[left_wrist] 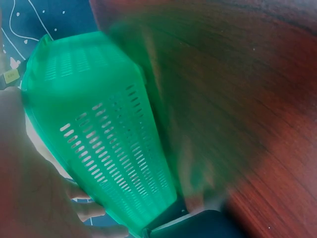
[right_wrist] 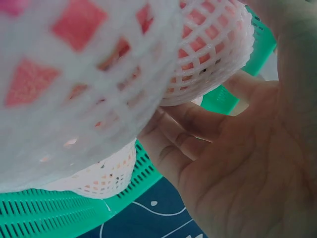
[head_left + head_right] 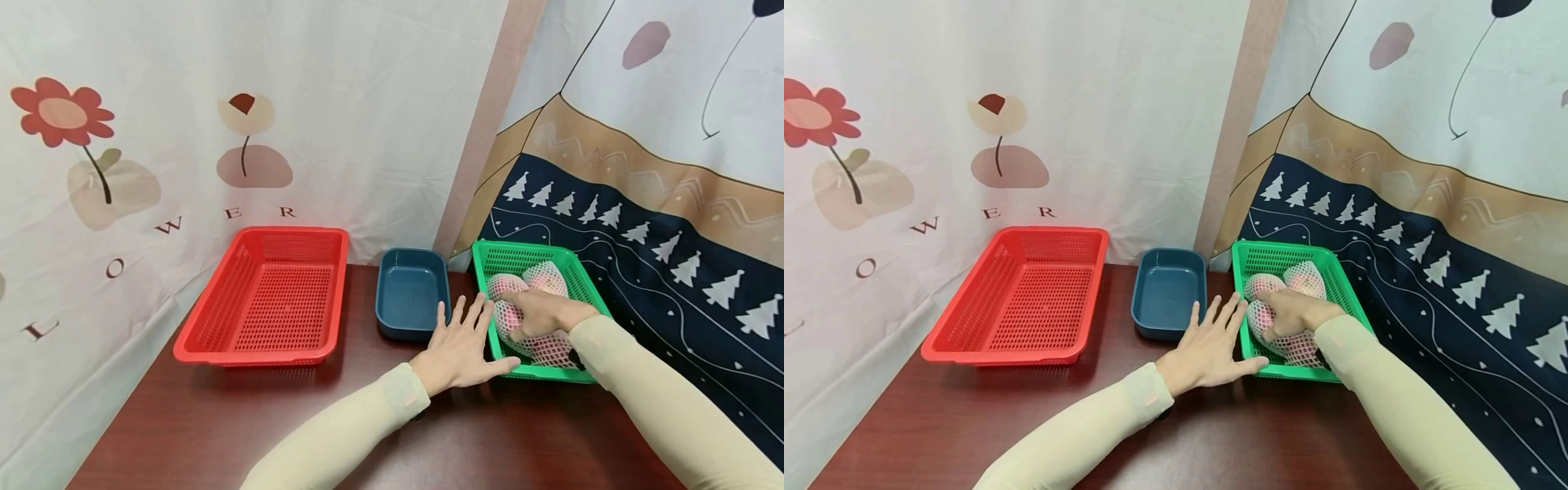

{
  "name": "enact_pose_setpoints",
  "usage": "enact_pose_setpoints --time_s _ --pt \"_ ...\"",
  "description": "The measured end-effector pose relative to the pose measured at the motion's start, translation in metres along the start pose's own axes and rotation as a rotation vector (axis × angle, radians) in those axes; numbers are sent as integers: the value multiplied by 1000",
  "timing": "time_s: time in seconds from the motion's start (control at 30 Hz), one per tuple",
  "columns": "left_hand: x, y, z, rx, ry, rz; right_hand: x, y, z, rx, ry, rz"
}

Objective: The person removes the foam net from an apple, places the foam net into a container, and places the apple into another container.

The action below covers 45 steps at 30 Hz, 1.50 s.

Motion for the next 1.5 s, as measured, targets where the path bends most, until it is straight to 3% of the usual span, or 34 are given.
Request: enact_pose_setpoints --time_s 0.7,1.27,1.5 --pt "1 0 1 -7 -1 -12 -8 5 14 -40 179 -26" --pt "1 1 -1 -6 -3 -10 -24 2 29 -99 287 -112" --pt "1 1 0 -10 0 -16 -31 2 32 -93 355 -85"
Point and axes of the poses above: each hand's wrist, its own z-axis away from the middle knuckle, its own x-axis out of the palm, y = z × x, the point moved 6 cm from there along -z, towards the middle knuckle, and after that the axes turned 15 degrees about -y, right-handed, at the moved point
